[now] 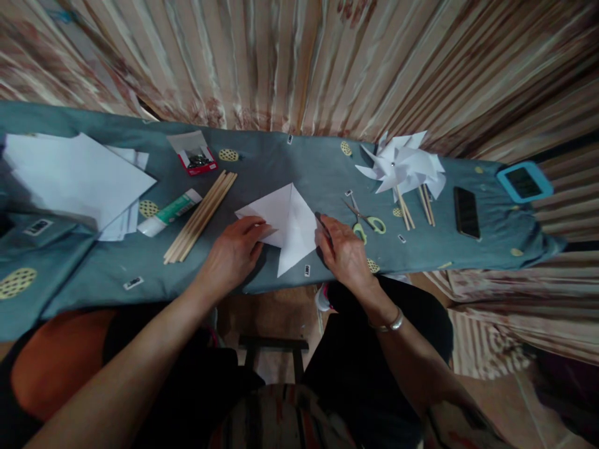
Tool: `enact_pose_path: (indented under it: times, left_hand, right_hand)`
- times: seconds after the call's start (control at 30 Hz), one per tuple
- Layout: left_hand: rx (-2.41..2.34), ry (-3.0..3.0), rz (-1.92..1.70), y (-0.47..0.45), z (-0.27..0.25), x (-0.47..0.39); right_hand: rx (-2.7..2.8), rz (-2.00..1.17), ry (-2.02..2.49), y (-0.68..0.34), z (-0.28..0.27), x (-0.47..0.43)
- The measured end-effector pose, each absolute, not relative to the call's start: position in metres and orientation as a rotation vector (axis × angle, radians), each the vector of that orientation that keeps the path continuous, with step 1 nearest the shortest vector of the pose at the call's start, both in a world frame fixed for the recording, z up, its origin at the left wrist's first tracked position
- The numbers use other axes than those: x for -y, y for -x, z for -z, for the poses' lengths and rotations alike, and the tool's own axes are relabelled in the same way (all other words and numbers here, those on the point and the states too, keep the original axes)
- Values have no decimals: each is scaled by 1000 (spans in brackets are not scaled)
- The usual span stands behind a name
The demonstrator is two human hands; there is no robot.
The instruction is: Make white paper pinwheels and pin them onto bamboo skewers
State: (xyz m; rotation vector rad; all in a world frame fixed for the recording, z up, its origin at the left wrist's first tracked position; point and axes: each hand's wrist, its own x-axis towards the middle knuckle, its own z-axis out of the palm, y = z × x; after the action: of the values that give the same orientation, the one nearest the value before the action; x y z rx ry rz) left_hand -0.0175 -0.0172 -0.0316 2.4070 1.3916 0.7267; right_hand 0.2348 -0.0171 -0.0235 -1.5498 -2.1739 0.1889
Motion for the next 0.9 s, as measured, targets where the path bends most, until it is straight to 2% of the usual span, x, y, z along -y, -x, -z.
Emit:
enact_pose_path:
  times: [0.3, 0.4, 0.47, 0.63, 0.9]
  left_hand:
    - [-1608, -2480, -861, 34, 9, 12]
    - [-1380, -2592, -849, 25, 10, 28]
    - [-1253, -2600, -700, 18, 14, 39]
    - [-1302, -2561, -453, 8, 19, 50]
    - [-1293, -2580, -389, 7, 18, 52]
  right_hand:
    - [2165, -596, 1388, -221, 8, 40]
    - [2147, -567, 1378, -222, 10, 39]
    - [2143, -540, 1377, -223, 12, 37]
    - [2169, -548, 1359, -223, 14, 35]
    - [2004, -688, 1428, -229, 20, 31]
